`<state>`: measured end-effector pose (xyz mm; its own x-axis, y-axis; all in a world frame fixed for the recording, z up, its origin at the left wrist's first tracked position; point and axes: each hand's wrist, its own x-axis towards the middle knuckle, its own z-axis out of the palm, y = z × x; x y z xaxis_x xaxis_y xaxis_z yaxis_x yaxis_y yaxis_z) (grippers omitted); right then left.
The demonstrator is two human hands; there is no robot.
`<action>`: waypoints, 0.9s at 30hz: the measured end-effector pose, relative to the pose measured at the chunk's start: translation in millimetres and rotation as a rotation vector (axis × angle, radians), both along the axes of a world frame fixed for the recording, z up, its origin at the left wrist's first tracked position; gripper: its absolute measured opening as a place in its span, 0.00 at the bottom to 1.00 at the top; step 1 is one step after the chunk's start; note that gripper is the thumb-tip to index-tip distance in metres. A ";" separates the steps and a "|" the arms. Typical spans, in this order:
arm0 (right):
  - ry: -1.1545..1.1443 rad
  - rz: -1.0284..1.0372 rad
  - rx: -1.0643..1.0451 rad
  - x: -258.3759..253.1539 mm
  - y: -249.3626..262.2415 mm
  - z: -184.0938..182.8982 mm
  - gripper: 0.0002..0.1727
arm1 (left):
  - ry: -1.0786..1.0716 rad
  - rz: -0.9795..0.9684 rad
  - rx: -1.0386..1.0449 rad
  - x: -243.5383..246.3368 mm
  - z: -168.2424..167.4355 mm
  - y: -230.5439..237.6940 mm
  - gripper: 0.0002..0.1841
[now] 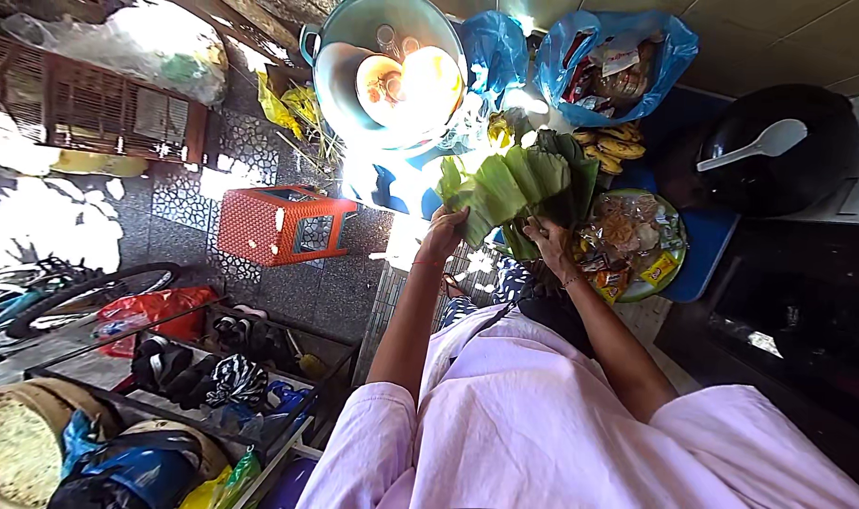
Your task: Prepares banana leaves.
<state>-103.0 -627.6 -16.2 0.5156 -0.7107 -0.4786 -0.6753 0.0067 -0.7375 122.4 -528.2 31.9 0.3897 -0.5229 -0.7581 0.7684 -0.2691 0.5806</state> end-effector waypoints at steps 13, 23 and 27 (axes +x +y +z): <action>-0.167 -0.184 -0.201 39.0 -88.9 -5.9 0.21 | -0.043 -0.023 -0.035 17.1 55.0 28.1 0.11; -0.452 -0.611 -0.088 14.0 -125.2 43.7 0.11 | -0.146 0.250 0.006 35.5 78.9 132.3 0.12; -0.331 -0.158 -0.346 24.9 -59.1 103.0 0.20 | -0.076 0.149 0.116 -8.3 72.4 99.2 0.11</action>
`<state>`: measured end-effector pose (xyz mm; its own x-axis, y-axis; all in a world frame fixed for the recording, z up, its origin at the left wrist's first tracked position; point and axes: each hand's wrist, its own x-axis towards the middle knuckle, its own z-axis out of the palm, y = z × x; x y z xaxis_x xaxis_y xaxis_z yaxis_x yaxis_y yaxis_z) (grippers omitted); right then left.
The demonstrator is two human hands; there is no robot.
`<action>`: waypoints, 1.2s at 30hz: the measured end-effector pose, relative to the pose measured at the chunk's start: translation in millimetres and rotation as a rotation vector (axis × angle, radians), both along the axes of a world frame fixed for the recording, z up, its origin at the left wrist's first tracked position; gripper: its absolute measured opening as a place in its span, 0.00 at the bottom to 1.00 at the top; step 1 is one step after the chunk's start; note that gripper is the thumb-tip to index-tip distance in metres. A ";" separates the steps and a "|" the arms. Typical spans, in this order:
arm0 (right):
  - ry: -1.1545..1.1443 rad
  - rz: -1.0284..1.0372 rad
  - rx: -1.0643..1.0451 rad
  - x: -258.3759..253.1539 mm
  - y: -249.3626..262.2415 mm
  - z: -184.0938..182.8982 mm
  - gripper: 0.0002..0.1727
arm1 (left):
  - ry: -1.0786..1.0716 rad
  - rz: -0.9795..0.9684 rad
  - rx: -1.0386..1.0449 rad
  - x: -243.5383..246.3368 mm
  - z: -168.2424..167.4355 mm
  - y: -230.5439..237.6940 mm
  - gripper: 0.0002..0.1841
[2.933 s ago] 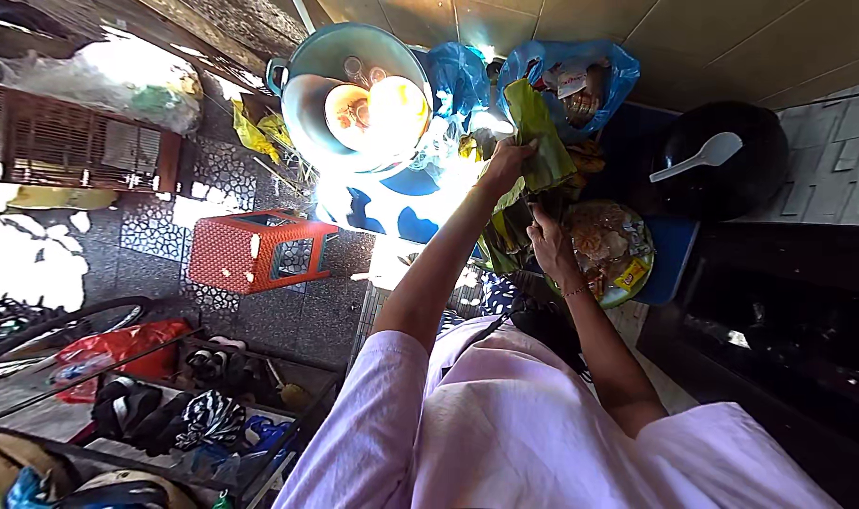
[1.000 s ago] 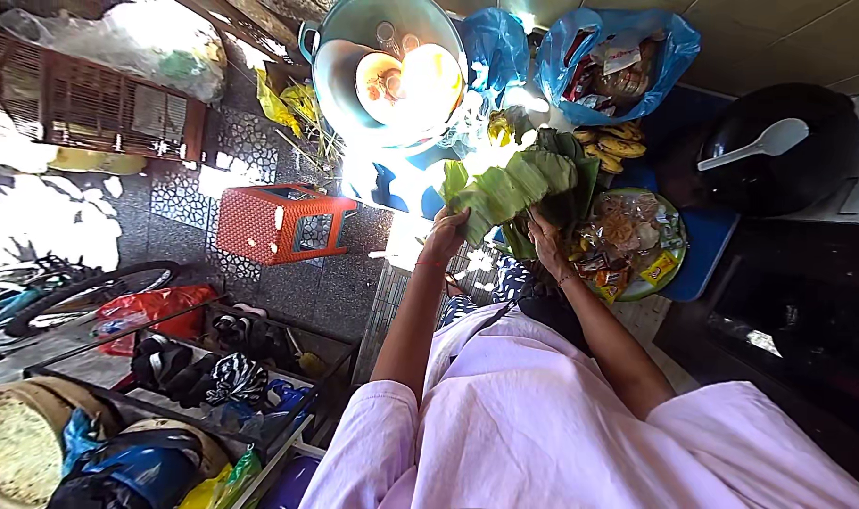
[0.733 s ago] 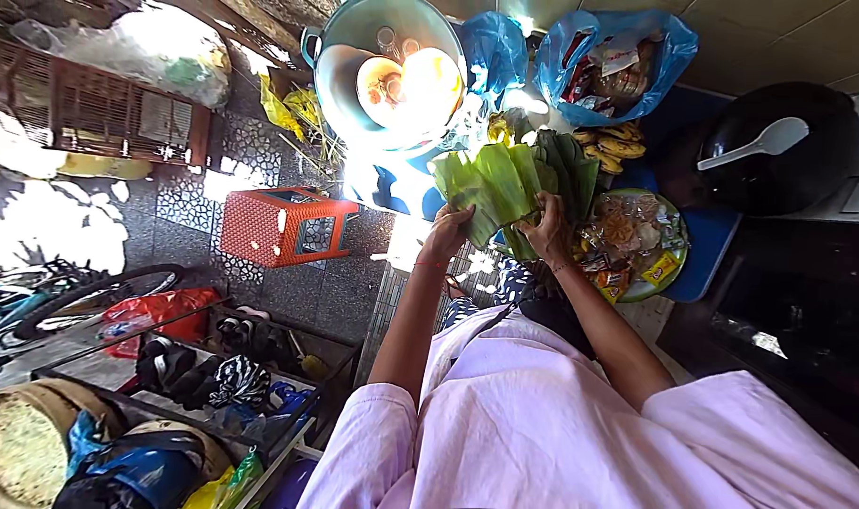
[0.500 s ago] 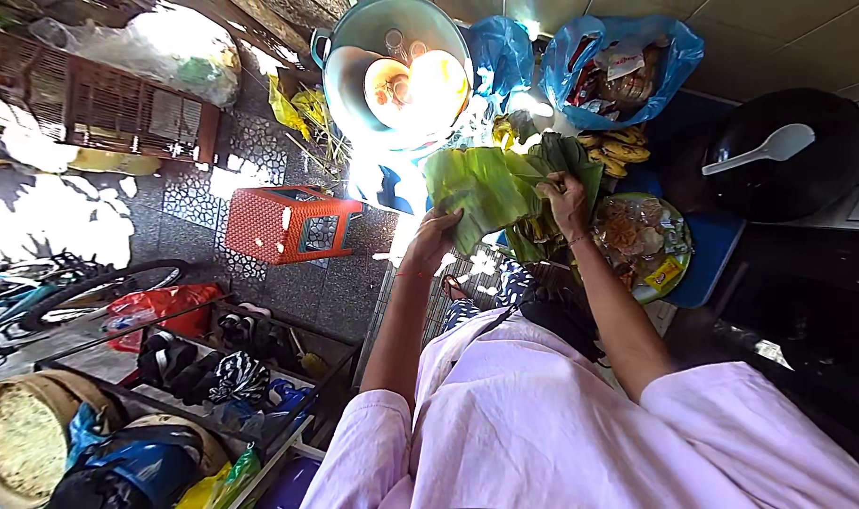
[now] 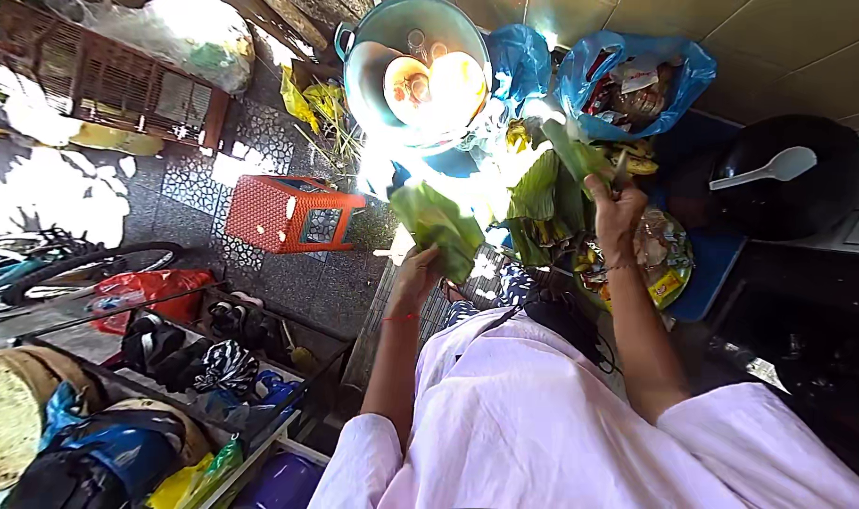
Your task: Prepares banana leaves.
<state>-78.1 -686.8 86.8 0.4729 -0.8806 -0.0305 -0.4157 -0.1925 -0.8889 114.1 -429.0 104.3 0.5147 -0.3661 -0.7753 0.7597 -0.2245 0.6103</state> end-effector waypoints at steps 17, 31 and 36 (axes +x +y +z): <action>-0.162 0.385 -0.026 -2.8 142.8 4.1 0.08 | 0.065 -0.008 -0.151 -36.7 0.0 -14.3 0.09; -0.033 0.256 0.587 -9.9 116.3 -42.2 0.27 | 0.032 -0.042 -0.148 -35.5 -0.3 10.9 0.09; 0.283 0.384 -0.033 -16.0 121.7 -50.3 0.23 | -0.012 -0.030 -0.079 -34.5 0.5 14.9 0.08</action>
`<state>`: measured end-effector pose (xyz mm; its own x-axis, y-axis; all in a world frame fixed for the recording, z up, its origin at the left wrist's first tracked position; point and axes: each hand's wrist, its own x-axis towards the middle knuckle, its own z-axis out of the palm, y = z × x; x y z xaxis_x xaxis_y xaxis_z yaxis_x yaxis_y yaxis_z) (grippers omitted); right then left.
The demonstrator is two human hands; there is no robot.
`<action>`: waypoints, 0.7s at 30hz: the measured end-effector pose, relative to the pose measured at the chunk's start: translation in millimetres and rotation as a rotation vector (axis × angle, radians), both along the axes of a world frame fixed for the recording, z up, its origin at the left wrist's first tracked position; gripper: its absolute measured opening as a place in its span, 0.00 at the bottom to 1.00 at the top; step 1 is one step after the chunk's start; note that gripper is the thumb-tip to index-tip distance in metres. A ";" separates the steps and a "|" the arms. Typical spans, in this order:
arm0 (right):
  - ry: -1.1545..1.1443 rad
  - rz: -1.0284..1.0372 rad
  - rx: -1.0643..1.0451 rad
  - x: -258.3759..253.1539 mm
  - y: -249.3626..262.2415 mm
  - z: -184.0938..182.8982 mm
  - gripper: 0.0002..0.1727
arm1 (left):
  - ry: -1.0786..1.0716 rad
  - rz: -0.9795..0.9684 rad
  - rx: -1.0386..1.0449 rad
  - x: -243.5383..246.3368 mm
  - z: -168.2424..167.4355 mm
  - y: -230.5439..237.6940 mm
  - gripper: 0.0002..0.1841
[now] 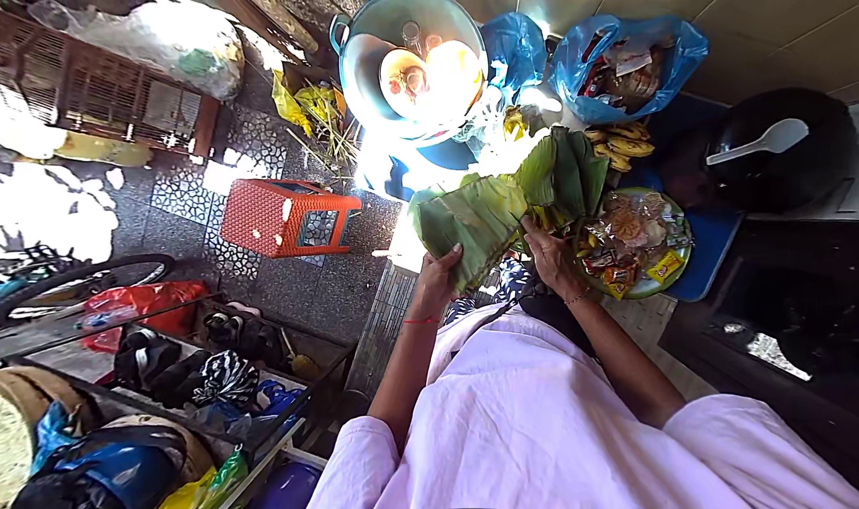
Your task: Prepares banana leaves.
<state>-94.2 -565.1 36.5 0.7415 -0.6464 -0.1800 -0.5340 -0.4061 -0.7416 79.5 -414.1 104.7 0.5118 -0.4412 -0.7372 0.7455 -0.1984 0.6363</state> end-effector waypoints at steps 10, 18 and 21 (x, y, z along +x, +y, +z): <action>0.062 -0.222 0.255 -7.2 -77.9 -78.2 0.26 | -0.008 0.075 -0.038 28.4 22.5 36.9 0.11; 0.567 -0.298 0.260 -18.1 -150.2 -149.3 0.43 | -0.068 0.175 -0.051 27.6 17.2 54.1 0.12; 0.673 -0.238 0.239 -30.0 -143.1 -162.7 0.27 | -0.050 0.178 0.013 21.3 14.4 50.3 0.12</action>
<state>-124.1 -708.2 -126.3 0.2672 -0.6621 -0.7002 -0.9562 -0.0924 -0.2776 100.8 -363.8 119.2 0.6173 -0.3311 -0.7137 0.7370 -0.0741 0.6718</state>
